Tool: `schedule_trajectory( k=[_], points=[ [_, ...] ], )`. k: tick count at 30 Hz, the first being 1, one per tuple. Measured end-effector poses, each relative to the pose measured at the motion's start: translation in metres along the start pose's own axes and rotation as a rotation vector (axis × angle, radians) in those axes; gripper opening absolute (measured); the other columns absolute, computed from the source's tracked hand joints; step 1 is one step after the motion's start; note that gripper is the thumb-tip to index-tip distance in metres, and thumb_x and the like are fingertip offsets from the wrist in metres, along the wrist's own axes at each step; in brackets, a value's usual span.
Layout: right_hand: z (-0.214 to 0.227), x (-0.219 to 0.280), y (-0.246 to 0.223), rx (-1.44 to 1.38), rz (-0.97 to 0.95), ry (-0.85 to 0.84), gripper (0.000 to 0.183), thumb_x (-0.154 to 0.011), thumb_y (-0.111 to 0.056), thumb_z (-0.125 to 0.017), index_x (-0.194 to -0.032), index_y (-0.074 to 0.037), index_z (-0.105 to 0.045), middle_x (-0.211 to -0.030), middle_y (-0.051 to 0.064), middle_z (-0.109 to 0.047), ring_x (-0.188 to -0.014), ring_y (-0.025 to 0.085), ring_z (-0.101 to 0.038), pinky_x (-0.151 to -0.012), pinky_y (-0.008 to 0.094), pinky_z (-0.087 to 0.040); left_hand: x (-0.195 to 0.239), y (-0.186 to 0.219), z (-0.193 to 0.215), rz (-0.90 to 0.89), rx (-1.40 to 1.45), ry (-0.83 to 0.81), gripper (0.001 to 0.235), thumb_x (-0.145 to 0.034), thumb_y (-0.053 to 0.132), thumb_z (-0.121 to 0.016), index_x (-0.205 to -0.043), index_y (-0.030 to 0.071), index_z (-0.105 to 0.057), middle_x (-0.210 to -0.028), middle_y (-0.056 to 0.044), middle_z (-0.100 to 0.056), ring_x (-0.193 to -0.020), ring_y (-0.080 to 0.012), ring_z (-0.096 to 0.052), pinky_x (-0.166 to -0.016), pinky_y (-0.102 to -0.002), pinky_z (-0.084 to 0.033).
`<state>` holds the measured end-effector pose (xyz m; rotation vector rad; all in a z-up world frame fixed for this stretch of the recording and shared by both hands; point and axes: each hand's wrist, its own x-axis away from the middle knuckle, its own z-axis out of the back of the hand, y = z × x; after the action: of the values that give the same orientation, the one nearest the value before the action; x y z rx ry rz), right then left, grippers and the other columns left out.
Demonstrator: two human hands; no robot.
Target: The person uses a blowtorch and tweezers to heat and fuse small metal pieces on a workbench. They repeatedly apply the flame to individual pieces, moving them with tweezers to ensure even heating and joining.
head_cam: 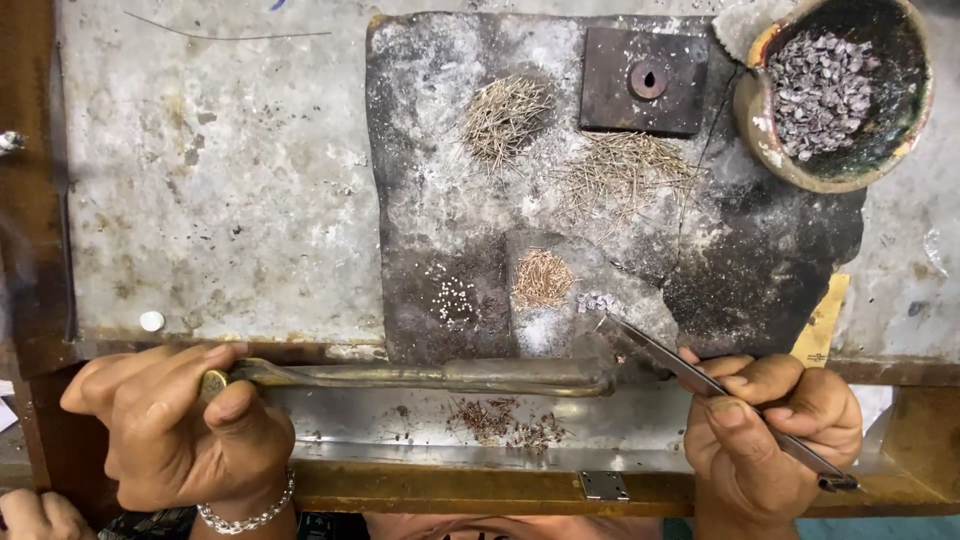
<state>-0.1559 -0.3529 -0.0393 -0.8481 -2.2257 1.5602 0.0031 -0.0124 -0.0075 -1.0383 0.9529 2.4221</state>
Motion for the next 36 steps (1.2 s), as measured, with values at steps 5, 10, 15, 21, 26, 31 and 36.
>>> schedule_trajectory(
  k=[5, 10, 15, 21, 26, 31, 36],
  points=[
    [0.007, 0.0, 0.0, -0.001, -0.013, -0.057, 0.03, -0.093, 0.009, -0.064, -0.1, -0.018, -0.056, -0.103, 0.011, -0.066, -0.09, 0.026, -0.07, -0.108, 0.065, -0.064, 0.003, -0.003, 0.001, -0.019, -0.022, 0.018, 0.041, -0.109, 0.026, -0.053, -0.089, -0.009, -0.06, -0.074, -0.021, -0.065, -0.08, -0.0324, -0.057, -0.095, -0.045, -0.038],
    [0.013, 0.001, 0.0, 0.053, -0.021, -0.065, 0.029, -0.094, 0.006, -0.066, -0.102, -0.02, -0.056, -0.103, 0.009, -0.065, -0.096, 0.028, -0.071, -0.11, 0.061, -0.064, 0.007, -0.007, -0.004, -0.004, -0.01, 0.108, 0.046, -0.11, 0.032, -0.054, -0.088, -0.009, -0.061, -0.076, -0.021, -0.063, -0.081, -0.0329, -0.053, -0.088, -0.044, -0.04],
    [0.013, -0.001, -0.001, 0.072, -0.025, -0.068, 0.03, -0.093, 0.006, -0.066, -0.102, -0.021, -0.057, -0.104, 0.011, -0.066, -0.095, 0.031, -0.072, -0.11, 0.063, -0.065, 0.007, -0.009, -0.003, -0.006, 0.024, 0.093, 0.041, -0.109, 0.032, -0.054, -0.09, -0.005, -0.057, -0.079, -0.017, -0.064, -0.077, -0.0311, -0.055, -0.091, -0.044, -0.039],
    [0.013, 0.0, -0.003, 0.112, -0.033, -0.057, 0.031, -0.092, 0.006, -0.067, -0.102, -0.02, -0.053, -0.103, 0.012, -0.065, -0.096, 0.032, -0.072, -0.11, 0.062, -0.066, 0.007, -0.006, -0.002, 0.004, -0.021, 0.061, 0.044, -0.11, 0.03, -0.052, -0.089, -0.007, -0.06, -0.074, -0.019, -0.062, -0.077, -0.0314, -0.053, -0.091, -0.044, -0.038],
    [0.016, -0.002, -0.002, 0.089, -0.03, -0.08, 0.032, -0.092, 0.008, -0.067, -0.103, -0.02, -0.058, -0.104, 0.012, -0.067, -0.097, 0.031, -0.073, -0.11, 0.062, -0.066, 0.007, -0.01, -0.004, -0.024, -0.014, 0.107, 0.042, -0.112, 0.027, -0.052, -0.089, -0.007, -0.06, -0.073, -0.018, -0.061, -0.076, -0.0313, -0.051, -0.086, -0.044, -0.037],
    [0.023, -0.001, -0.003, 0.082, -0.055, -0.088, 0.029, -0.094, 0.006, -0.066, -0.103, -0.021, -0.057, -0.105, 0.008, -0.066, -0.098, 0.03, -0.072, -0.112, 0.064, -0.064, 0.01, -0.012, -0.001, -0.02, -0.029, 0.09, 0.045, -0.114, 0.026, -0.05, -0.09, -0.01, -0.062, -0.073, -0.022, -0.062, -0.076, -0.0327, -0.051, -0.085, -0.044, -0.039],
    [0.02, -0.003, -0.006, 0.041, -0.058, -0.14, 0.031, -0.095, 0.009, -0.064, -0.108, -0.019, -0.063, -0.108, 0.01, -0.068, -0.11, 0.032, -0.072, -0.115, 0.065, -0.062, 0.013, -0.016, 0.005, -0.034, -0.011, 0.042, 0.039, -0.114, 0.016, -0.05, -0.091, -0.012, -0.064, -0.075, -0.022, -0.062, -0.072, -0.0319, -0.055, -0.082, -0.044, -0.041]
  ],
)
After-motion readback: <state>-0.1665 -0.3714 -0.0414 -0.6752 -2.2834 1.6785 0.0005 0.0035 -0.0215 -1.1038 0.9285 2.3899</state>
